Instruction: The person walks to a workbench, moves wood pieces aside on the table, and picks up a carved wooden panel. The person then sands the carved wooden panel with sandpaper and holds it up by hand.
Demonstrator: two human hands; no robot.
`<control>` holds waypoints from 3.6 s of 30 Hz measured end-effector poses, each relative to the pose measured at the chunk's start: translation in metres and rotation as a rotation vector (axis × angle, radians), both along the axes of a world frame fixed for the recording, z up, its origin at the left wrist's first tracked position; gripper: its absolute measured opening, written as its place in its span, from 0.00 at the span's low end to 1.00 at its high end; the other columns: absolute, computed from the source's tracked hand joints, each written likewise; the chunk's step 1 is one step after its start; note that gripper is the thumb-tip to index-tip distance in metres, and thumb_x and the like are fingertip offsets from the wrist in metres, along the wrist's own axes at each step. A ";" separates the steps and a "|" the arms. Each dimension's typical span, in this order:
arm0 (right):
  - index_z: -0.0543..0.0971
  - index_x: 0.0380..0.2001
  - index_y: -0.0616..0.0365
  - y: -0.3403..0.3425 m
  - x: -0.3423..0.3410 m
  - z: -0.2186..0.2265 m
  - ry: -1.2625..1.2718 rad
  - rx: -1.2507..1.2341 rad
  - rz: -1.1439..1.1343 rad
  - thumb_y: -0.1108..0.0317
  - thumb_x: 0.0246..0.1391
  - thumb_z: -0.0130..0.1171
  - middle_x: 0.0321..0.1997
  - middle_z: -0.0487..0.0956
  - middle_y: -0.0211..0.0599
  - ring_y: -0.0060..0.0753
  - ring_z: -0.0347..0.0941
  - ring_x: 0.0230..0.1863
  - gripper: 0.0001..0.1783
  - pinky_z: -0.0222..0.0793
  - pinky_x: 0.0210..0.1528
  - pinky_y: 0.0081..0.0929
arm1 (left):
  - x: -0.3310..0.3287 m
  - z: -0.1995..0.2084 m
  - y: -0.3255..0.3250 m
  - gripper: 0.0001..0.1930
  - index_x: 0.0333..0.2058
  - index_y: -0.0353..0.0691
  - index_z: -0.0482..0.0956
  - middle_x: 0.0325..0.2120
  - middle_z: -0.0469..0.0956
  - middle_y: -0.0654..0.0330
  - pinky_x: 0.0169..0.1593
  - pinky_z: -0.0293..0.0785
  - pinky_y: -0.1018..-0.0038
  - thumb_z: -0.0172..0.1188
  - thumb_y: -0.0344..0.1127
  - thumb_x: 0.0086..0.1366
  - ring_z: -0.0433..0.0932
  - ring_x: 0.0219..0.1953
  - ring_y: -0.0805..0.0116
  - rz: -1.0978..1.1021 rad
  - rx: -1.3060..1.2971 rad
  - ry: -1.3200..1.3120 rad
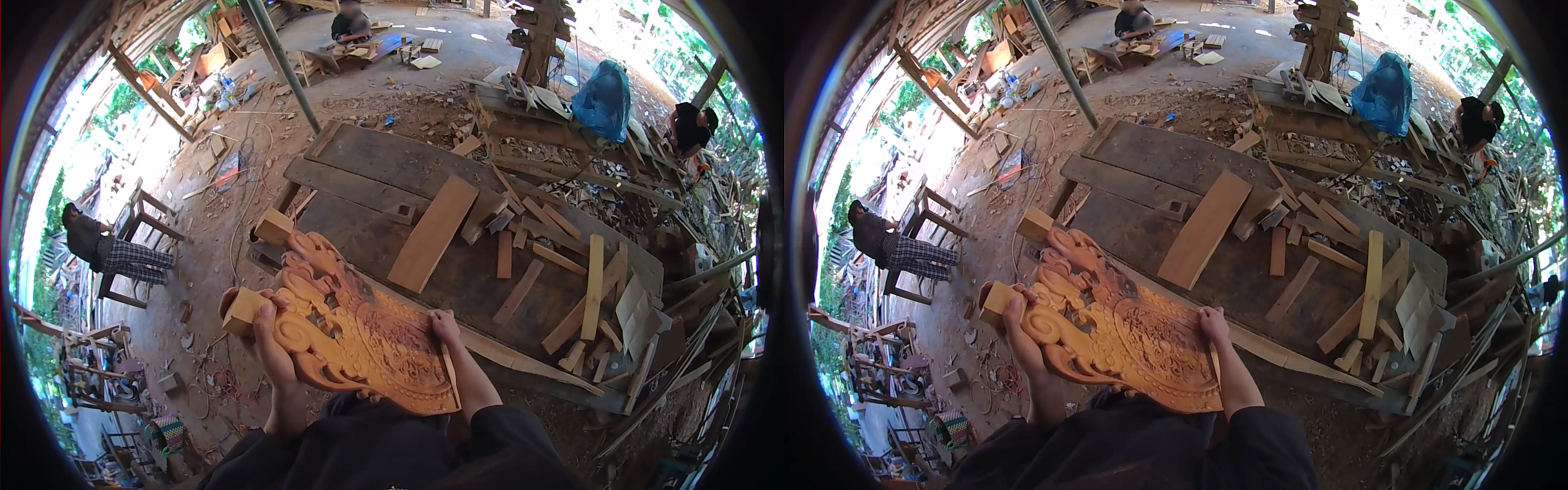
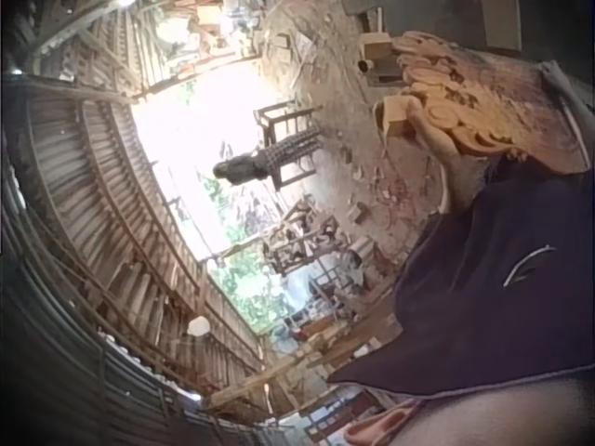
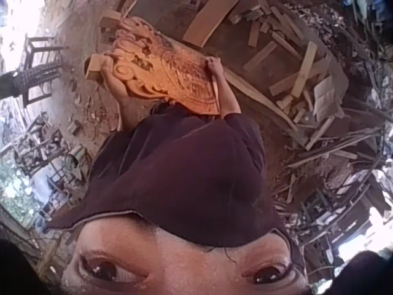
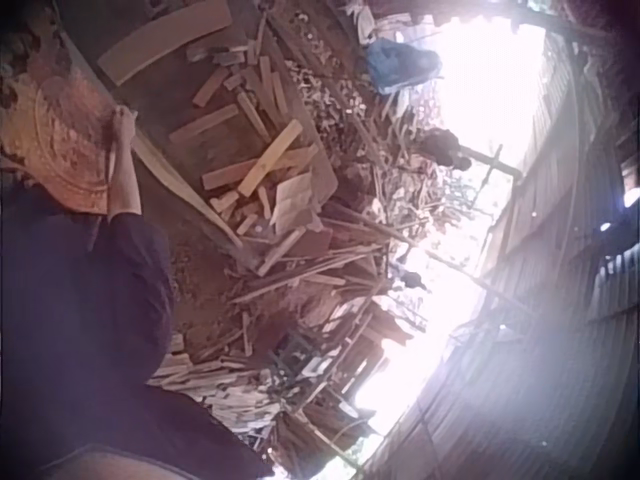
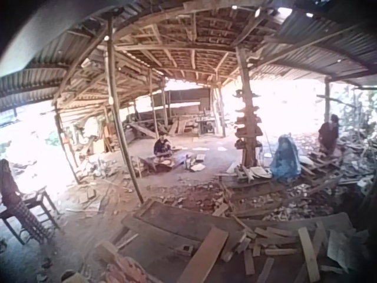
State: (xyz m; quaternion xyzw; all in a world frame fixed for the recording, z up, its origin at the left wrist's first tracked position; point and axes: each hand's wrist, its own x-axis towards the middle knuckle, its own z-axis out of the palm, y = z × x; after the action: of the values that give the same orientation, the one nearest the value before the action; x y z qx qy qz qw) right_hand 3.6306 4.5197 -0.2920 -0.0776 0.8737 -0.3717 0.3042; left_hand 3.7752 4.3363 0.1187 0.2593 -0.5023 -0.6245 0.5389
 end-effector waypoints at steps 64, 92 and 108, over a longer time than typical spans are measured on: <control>0.84 0.37 0.48 0.011 -0.015 -0.012 0.109 -0.014 0.052 0.54 0.53 0.57 0.40 0.79 0.48 0.50 0.76 0.44 0.15 0.71 0.48 0.40 | 0.002 -0.004 0.001 0.12 0.44 0.37 0.65 0.33 0.68 0.61 0.48 0.65 0.74 0.50 0.34 0.64 0.67 0.38 0.72 -0.036 0.022 -0.041; 0.75 0.53 0.55 0.068 0.071 0.031 0.278 -0.084 0.141 0.60 0.59 0.51 0.54 0.74 0.51 0.53 0.70 0.54 0.21 0.66 0.55 0.40 | -0.002 0.000 0.005 0.21 0.55 0.41 0.59 0.37 0.68 0.59 0.49 0.65 0.73 0.49 0.31 0.63 0.66 0.39 0.72 -0.039 -0.015 -0.008; 0.56 0.68 0.50 0.020 0.040 0.008 0.021 -0.017 0.091 0.48 0.65 0.40 0.75 0.45 0.44 0.52 0.35 0.75 0.32 0.31 0.72 0.50 | -0.009 0.013 0.019 0.24 0.56 0.41 0.55 0.37 0.67 0.56 0.50 0.64 0.71 0.48 0.28 0.62 0.67 0.38 0.70 -0.071 -0.019 -0.015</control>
State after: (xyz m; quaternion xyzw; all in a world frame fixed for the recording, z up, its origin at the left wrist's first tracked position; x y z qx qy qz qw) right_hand 3.6707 4.5396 -0.2842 -0.1238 0.8692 -0.3643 0.3107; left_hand 3.7667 4.3549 0.1321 0.2410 -0.5209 -0.6365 0.5152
